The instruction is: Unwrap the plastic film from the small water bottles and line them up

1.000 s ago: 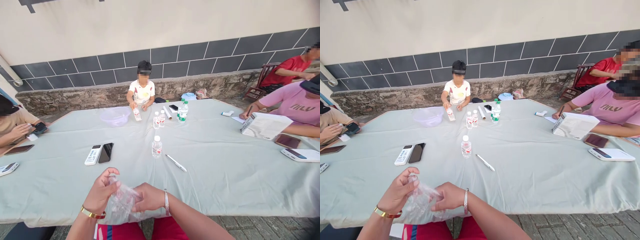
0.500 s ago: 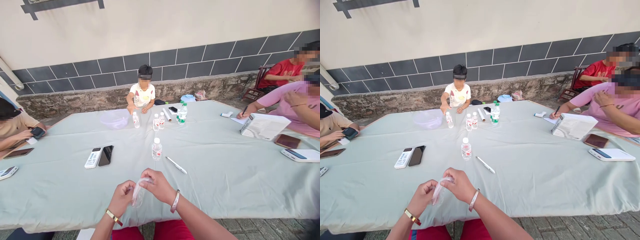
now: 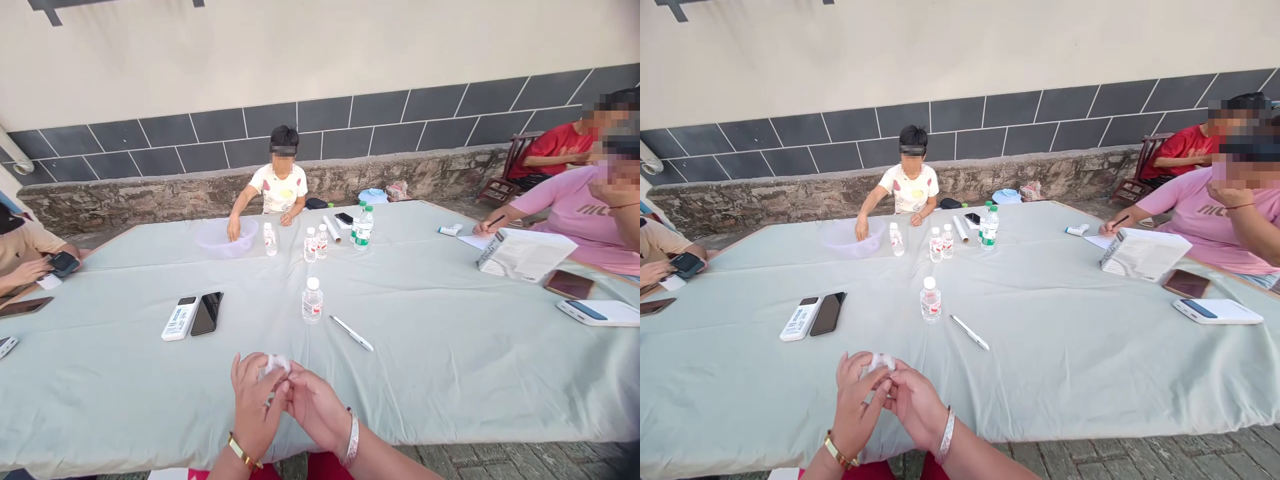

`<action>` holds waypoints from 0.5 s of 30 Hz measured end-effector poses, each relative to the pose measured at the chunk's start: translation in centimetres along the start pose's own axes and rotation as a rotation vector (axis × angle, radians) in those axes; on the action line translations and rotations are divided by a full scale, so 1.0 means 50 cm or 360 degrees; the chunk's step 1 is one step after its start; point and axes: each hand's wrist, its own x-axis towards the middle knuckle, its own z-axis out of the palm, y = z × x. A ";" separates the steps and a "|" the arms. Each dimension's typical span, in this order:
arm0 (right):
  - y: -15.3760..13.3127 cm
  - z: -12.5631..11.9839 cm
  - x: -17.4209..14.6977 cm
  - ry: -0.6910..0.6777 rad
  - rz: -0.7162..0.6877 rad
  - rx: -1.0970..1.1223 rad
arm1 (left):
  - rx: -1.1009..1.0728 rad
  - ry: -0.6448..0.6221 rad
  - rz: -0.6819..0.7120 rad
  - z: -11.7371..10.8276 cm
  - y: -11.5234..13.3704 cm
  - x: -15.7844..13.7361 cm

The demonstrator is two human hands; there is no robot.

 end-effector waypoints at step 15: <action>-0.101 -0.258 0.136 0.1280 -0.0149 -0.1953 | -0.0996 0.0090 -0.1118 0.001 -0.059 0.045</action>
